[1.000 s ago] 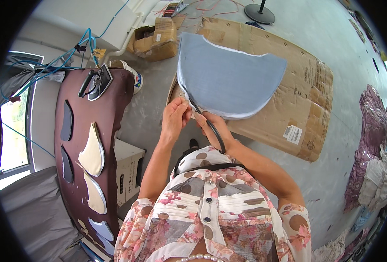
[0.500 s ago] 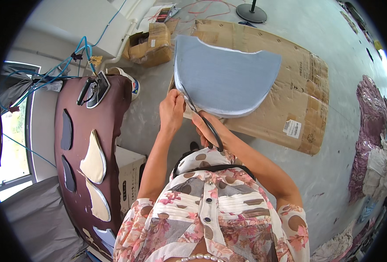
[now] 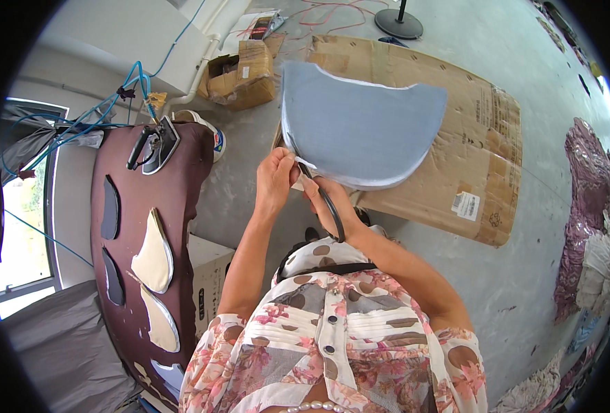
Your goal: The person uses shears to trim the edges of several light-colored fabric pieces on a brown worktable. They handle each piece individually, cutting along the perimeter and then placing the trimmed pieces aside. The person also moves a stack of similar pieces from a cardboard box onto the table.
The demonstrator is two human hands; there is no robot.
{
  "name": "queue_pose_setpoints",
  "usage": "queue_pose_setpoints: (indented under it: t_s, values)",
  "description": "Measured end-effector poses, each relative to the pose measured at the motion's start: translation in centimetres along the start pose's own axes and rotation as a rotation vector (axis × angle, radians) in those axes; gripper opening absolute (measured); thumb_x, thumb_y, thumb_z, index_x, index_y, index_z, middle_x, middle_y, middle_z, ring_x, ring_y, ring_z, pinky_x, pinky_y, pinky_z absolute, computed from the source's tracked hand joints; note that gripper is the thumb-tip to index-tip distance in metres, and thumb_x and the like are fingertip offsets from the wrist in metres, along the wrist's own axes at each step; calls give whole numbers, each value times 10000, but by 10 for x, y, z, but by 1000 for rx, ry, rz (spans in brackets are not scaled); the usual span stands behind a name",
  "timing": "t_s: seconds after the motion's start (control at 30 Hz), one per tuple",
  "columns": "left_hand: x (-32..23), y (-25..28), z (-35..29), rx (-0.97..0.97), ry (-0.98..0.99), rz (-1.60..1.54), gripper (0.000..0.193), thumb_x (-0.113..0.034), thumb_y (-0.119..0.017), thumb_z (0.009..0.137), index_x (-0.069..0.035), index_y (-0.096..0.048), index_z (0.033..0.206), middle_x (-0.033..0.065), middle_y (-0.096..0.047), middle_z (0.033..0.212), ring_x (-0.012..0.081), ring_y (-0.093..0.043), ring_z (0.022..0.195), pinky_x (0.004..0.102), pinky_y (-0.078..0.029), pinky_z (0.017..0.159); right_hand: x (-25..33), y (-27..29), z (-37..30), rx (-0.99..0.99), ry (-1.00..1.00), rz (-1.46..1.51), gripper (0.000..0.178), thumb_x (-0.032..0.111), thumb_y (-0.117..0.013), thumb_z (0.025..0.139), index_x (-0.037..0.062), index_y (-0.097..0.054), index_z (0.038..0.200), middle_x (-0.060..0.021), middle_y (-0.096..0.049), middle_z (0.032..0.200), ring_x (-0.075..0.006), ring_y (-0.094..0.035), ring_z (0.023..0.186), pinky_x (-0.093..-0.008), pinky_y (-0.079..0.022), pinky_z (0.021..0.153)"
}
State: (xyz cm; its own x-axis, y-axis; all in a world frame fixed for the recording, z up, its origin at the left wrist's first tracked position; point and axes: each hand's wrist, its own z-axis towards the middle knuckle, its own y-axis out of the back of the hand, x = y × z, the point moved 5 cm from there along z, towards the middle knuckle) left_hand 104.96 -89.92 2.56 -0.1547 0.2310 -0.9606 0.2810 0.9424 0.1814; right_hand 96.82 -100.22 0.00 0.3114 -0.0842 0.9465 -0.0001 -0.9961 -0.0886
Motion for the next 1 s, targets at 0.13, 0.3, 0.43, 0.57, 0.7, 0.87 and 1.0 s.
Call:
queue_pose_setpoints:
  t_s: [0.13, 0.3, 0.43, 0.57, 0.7, 0.87, 1.0]
  values:
    - [-2, 2, 2, 14, -16, -22, 243, -113, -457, 891, -14, -459, 670, 4, -450, 541, 70, -400, 503, 258, -353, 461, 9, -12, 10, 56, -52, 143, 595, 623, -316, 899, 52, -480, 866, 7, -437, 603, -72, -415, 440, -218, -323, 389]
    - [-6, -1, 4, 65, -3, -66, 243, -113, -461, 882, -6, -466, 664, 10, -458, 540, 74, -404, 501, 259, -364, 468, 18, -9, 16, 40, -51, 177, 602, 620, -282, 908, 55, -477, 838, 14, -422, 576, -68, -395, 422, -213, -305, 377]
    - [-3, -1, 7, 91, -12, 12, 232, -123, -468, 867, -7, -476, 666, 7, -460, 538, 76, -414, 503, 257, -361, 473, 10, -7, 12, 4, -51, 231, 550, 572, -348, 920, 50, -478, 801, 29, -387, 528, -64, -344, 373, -219, -273, 353]
    - [2, 6, 14, 82, 36, 61, 249, -181, -466, 880, -35, -495, 680, -20, -445, 543, 59, -374, 497, 234, -318, 470, 4, -7, 7, -57, -54, 198, 512, 530, -405, 919, 41, -483, 788, 28, -372, 519, -68, -332, 366, -228, -275, 351]
    - [-6, 11, 27, -45, -74, 315, 304, -258, -463, 898, -15, -526, 727, 33, -489, 555, 92, -431, 511, 270, -344, 493, 6, -7, 5, -33, -105, 173, 531, 539, -418, 908, 21, -482, 813, 9, -383, 543, -83, -376, 395, -241, -329, 370]
    - [-7, 0, 32, -108, -325, 617, 298, -245, -457, 905, 2, -520, 753, 67, -501, 561, 118, -459, 522, 300, -372, 513, 0, -7, 7, 35, -88, 210, 625, 620, -361, 883, 3, -462, 896, -15, -414, 573, -113, -451, 405, -249, -377, 377]
    - [4, -1, 38, -50, -289, 442, 241, -180, -451, 903, -2, -500, 748, 38, -480, 556, 97, -430, 519, 285, -366, 505, 9, -2, 13, 94, -106, 185, 708, 705, -294, 847, 24, -462, 943, -14, -439, 600, -123, -493, 424, -228, -370, 376]
